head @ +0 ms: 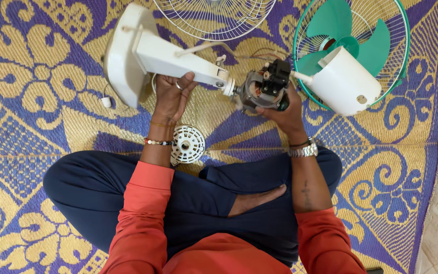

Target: The person disassembles an electric fan motor by removing the rear cover and unscrewing the motor housing. They then reassemble the motor components, securing the housing with screws and reconnecting wires.

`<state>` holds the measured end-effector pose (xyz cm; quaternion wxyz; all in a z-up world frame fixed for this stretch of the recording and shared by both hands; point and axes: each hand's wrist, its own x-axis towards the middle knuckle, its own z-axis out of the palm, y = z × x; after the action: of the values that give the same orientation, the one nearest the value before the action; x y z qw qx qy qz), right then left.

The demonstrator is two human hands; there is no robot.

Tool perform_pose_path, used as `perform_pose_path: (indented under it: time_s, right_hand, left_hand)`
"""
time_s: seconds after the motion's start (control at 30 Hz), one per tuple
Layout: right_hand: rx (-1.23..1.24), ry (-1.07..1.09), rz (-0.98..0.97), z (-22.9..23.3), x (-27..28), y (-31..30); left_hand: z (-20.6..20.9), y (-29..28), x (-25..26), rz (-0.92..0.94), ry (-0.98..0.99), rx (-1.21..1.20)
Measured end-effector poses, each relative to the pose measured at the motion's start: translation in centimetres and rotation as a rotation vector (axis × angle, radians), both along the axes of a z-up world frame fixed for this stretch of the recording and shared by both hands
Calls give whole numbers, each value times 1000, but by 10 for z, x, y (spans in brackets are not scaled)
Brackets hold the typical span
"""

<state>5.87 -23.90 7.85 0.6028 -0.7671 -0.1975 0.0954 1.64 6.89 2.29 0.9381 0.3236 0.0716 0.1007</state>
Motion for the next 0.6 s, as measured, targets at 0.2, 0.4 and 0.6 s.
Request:
perform_pose_path:
  time_s: [0.2, 0.4, 0.6]
  right_hand:
    - [-69, -125, 130, 5, 13, -9]
    - [-126, -133, 148, 5, 11, -10]
    - [-150, -26, 121, -1, 9, -12]
  left_hand:
    - [-3, -5, -10, -18, 16, 57]
    - [2, -7, -16, -36, 4, 80]
    - [-1, -18, -21, -83, 40, 164]
